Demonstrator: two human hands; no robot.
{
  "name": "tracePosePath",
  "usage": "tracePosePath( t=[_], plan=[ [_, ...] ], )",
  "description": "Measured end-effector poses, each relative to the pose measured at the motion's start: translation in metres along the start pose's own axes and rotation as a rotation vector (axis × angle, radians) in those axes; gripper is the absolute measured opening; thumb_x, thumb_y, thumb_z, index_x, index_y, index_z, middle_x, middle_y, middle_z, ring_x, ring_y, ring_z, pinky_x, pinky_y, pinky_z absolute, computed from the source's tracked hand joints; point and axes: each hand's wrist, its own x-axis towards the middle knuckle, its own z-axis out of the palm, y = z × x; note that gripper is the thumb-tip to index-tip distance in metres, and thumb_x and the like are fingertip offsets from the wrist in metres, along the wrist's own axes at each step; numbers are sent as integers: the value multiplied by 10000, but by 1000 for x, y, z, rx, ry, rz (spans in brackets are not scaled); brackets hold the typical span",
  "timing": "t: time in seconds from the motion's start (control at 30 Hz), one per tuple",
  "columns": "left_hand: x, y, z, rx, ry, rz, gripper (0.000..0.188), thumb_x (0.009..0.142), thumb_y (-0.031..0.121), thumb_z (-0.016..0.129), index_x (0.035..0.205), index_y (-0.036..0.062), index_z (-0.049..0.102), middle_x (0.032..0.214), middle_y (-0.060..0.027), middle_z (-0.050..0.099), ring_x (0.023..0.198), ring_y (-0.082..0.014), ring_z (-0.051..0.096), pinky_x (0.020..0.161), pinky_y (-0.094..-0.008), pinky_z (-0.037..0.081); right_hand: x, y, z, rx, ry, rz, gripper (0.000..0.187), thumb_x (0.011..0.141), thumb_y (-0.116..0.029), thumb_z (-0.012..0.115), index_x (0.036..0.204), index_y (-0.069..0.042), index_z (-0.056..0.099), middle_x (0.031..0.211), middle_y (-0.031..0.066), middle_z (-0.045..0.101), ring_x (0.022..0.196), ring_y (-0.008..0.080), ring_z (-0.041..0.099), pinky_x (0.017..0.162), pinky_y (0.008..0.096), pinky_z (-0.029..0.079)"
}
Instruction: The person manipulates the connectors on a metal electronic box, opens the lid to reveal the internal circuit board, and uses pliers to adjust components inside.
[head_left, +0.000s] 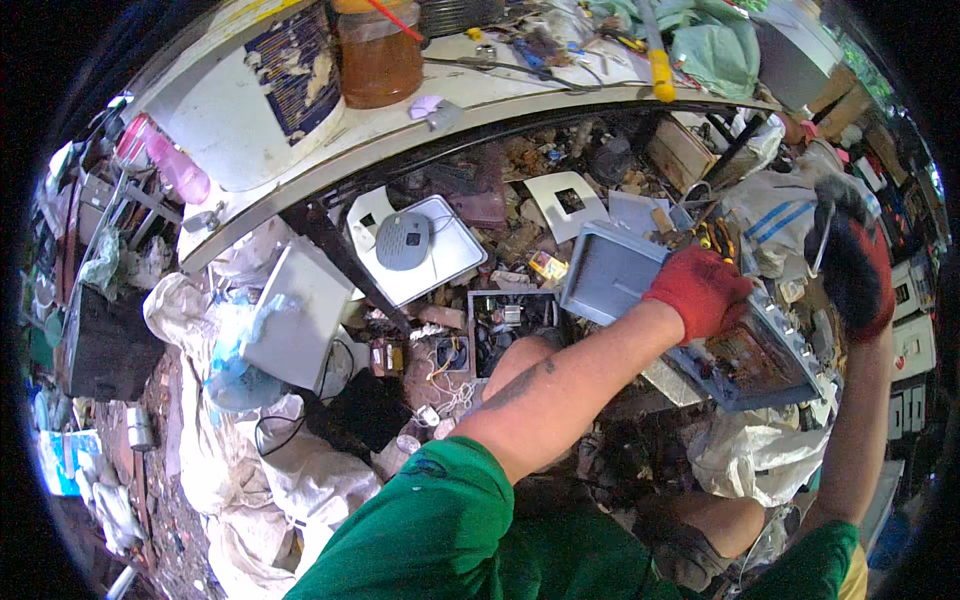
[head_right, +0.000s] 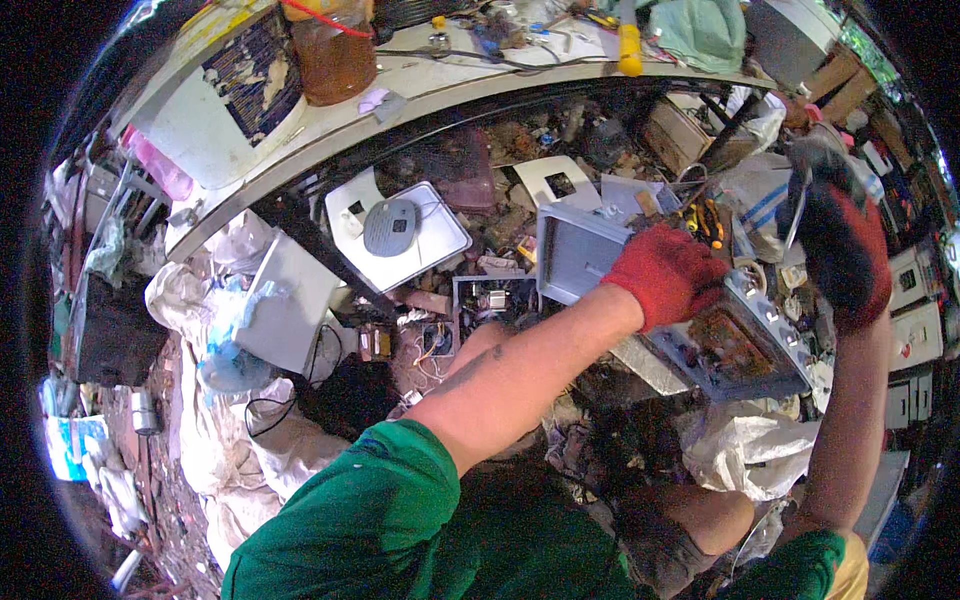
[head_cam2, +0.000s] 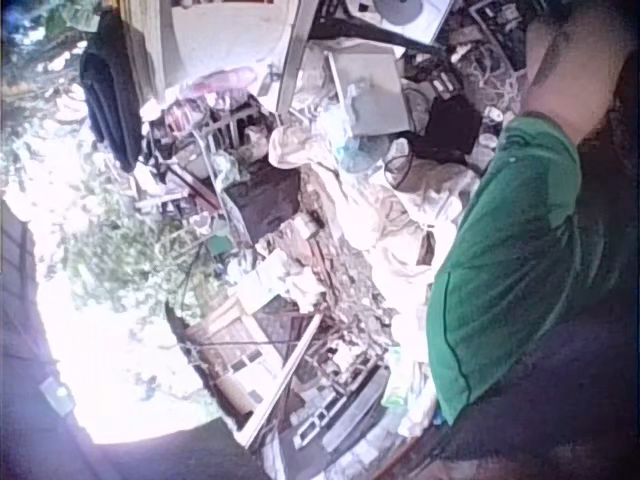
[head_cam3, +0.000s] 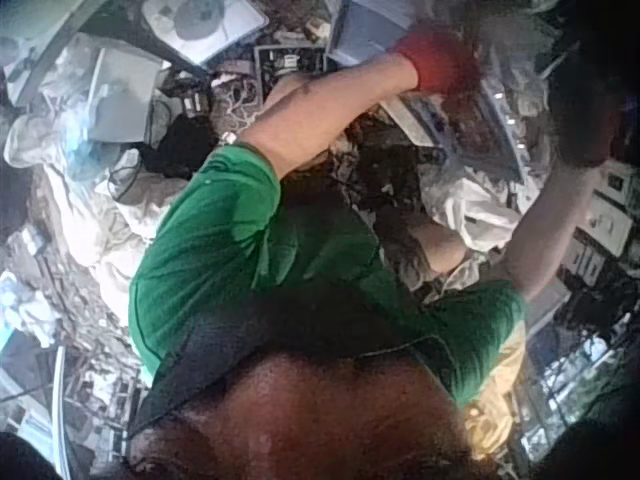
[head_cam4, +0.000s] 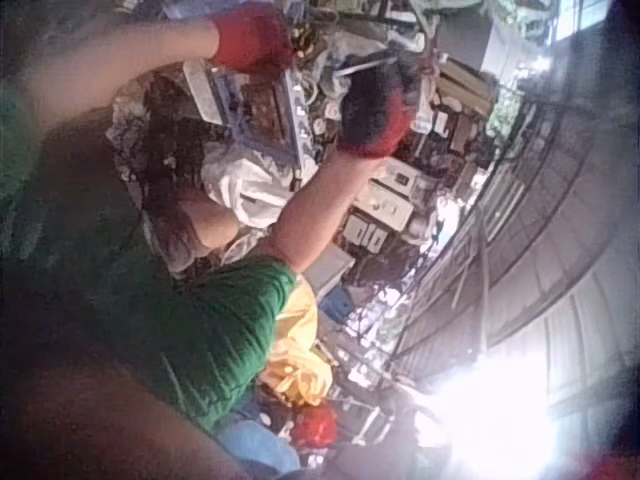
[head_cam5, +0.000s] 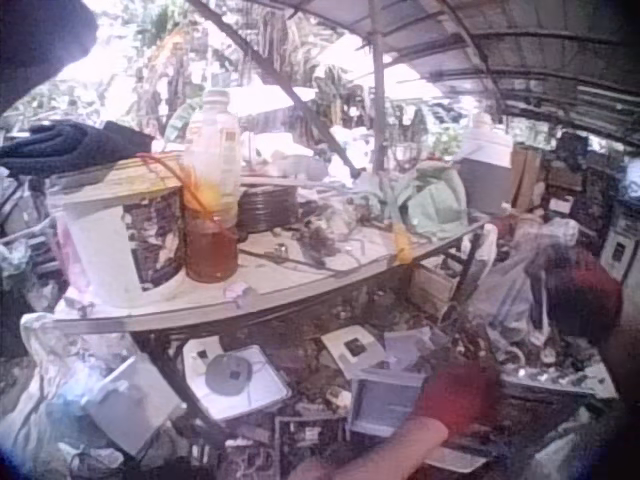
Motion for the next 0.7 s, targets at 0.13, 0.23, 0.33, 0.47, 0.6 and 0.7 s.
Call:
tracePosePath(
  t=[0.13,0.23,0.33,0.47,0.6,0.7],
  plan=[
    [7,5,-13,65,-49,29,301,891,391,604,1064,163,696,952,-97,694,934,-335,652,859,-467,505,-74,20,-34,-65,-89,-22,332,906,-228,699,1154,-50,570,937,39,617,771,158,606,658,283,493],
    [6,4,-9,58,-16,-3,317,898,384,605,1099,157,698,1007,-81,698,982,-317,651,878,-461,506,-110,31,-33,-135,24,33,407,850,-202,712,1178,-8,567,975,84,646,787,193,655,683,341,549],
    [7,8,-17,78,-113,-36,337,901,378,604,1140,161,697,1067,-82,699,1030,-312,647,903,-452,504,-134,45,-37,-101,56,68,477,841,-197,723,1233,1,536,1032,91,655,856,210,670,751,360,566],
    [5,8,-17,79,-108,-40,358,906,376,597,1181,166,690,1128,-89,695,1069,-314,641,934,-444,499,-141,68,-44,-202,13,89,454,851,-208,723,1224,-16,549,1029,79,655,863,184,653,756,340,558],
    [-1,7,-19,80,-92,-25,364,892,362,599,1182,159,686,1111,-108,699,1065,-316,645,938,-451,495,-139,74,-42,-215,-3,116,452,867,-235,725,1232,-25,561,1050,57,647,909,156,628,793,314,536],
    [-1,8,-25,68,-119,-35,366,881,361,592,1172,162,690,1087,-112,706,1050,-317,653,933,-455,496,-136,78,-42,-302,5,101,502,875,-261,721,1279,-19,547,1074,59,643,927,144,615,800,306,530]
  ],
)
